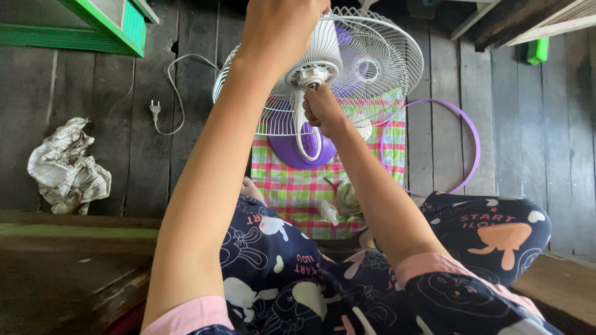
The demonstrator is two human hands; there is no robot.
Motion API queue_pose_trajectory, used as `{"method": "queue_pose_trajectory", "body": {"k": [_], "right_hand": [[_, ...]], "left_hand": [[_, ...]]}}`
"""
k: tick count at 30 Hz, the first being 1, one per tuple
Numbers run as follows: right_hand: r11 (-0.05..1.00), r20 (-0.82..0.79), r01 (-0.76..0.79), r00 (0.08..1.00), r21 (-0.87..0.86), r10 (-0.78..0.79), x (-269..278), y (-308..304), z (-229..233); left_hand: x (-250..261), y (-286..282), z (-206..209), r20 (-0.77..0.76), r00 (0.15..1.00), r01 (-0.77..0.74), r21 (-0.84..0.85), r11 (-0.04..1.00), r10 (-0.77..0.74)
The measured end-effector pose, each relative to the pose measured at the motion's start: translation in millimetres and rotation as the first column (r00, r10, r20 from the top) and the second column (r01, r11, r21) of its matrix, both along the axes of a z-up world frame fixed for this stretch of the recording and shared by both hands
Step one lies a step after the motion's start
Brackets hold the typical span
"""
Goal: The person assembles a purple and white table fan on a checkered cloth. They attach the front grille, insert the fan blades, secure the central cap, and fasten the rear grille using a screwdriver.
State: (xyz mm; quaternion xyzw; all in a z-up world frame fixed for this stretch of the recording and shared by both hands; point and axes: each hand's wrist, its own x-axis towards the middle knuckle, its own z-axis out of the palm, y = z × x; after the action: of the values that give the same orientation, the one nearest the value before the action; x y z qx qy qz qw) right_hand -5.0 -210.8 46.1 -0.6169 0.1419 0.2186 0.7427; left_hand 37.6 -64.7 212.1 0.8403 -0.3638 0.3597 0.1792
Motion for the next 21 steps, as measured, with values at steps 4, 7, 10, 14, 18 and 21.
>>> {"method": "queue_pose_trajectory", "body": {"k": [4, 7, 10, 14, 18, 21], "right_hand": [[0.998, 0.002, -0.026, 1.0, -0.059, 0.026, 0, 0, 6], [0.982, -0.106, -0.028, 0.994, -0.187, 0.008, -1, 4, 10], [0.932, 0.028, -0.022, 0.999, -0.363, 0.035, -7, 6, 12], [0.918, 0.001, -0.071, 0.997, -0.389, 0.077, -11, 5, 19], [0.91, 0.031, -0.042, 0.998, -0.411, 0.061, -15, 6, 28], [0.903, 0.043, -0.028, 0.998, -0.429, 0.051, -16, 8, 36]], "left_hand": [[3, 1, 2, -0.259, 0.965, 0.029, -0.026, 0.999, -0.035], [5, -1, 3, -0.368, 0.925, 0.079, -0.059, 0.995, -0.095], [8, -5, 1, -0.363, 0.924, 0.095, -0.084, 0.992, -0.119], [14, -6, -6, -0.385, 0.914, 0.101, -0.093, 0.991, -0.129], [26, -5, -8, -0.407, 0.906, 0.113, -0.043, 0.993, -0.121], [34, -4, -5, -0.469, 0.878, 0.106, -0.003, 0.994, -0.095]]}}
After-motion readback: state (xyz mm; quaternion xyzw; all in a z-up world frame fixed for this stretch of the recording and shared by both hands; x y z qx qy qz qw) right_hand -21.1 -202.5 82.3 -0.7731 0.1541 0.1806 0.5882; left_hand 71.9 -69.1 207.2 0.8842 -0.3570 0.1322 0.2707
